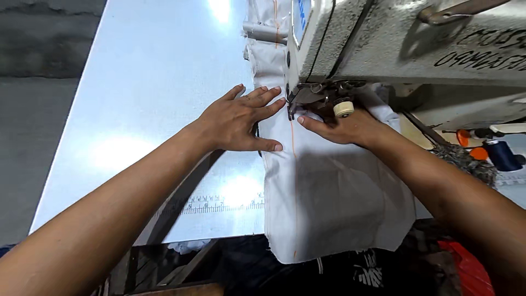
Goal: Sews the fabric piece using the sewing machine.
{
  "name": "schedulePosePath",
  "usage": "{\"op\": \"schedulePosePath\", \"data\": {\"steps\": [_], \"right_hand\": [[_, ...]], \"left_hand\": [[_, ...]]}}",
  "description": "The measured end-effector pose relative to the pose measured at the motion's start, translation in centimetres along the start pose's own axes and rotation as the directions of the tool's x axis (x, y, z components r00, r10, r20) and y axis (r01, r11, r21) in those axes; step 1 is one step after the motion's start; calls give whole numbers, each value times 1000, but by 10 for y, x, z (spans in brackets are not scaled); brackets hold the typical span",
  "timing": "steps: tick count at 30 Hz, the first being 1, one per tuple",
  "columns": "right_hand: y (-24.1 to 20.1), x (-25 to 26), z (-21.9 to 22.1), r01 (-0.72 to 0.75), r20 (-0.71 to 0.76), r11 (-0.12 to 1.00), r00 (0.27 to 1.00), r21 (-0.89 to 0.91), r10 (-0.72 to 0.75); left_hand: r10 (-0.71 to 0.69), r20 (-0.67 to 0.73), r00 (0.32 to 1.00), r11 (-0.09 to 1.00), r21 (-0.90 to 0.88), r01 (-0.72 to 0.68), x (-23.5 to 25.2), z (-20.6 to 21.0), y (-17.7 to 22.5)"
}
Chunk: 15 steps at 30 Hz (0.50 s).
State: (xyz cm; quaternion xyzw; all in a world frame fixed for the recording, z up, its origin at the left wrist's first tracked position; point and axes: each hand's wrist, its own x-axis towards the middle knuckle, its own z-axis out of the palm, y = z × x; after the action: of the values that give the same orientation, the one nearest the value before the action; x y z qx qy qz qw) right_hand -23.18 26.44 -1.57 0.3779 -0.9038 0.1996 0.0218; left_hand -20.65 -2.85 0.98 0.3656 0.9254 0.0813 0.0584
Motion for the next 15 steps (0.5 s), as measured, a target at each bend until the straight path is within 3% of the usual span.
{"op": "schedulePosePath", "data": {"steps": [3, 4, 6, 8, 10, 12, 15], "right_hand": [[-5, 0, -2, 51, -90, 997, 994, -55, -55], [-15, -8, -5, 79, -162, 987, 982, -136, -101], [-38, -40, -20, 87, -293, 960, 942, -266, -166], [-67, -102, -36, -182, -453, 959, 889, -218, 66], [-82, -165, -43, -548, -470, 834, 754, -64, 459], [-87, -205, -39, -730, -385, 682, 617, 45, 687], [-103, -210, -32, -768, -293, 634, 587, 95, 755]], "left_hand": [[-29, 11, 1000, 1000, -11, 29, 0, -2, 2], [-45, -30, 999, 999, -31, 44, -6, 0, 7], [-90, -242, 966, 992, -113, 64, -28, 4, 24], [-209, -428, 879, 969, -209, 128, -63, 10, 61], [-408, -483, 775, 905, -328, 272, -91, 18, 102], [-629, -400, 667, 745, -557, 368, -103, 24, 134], [-729, -155, 667, 553, -708, 440, -96, 19, 149]]}}
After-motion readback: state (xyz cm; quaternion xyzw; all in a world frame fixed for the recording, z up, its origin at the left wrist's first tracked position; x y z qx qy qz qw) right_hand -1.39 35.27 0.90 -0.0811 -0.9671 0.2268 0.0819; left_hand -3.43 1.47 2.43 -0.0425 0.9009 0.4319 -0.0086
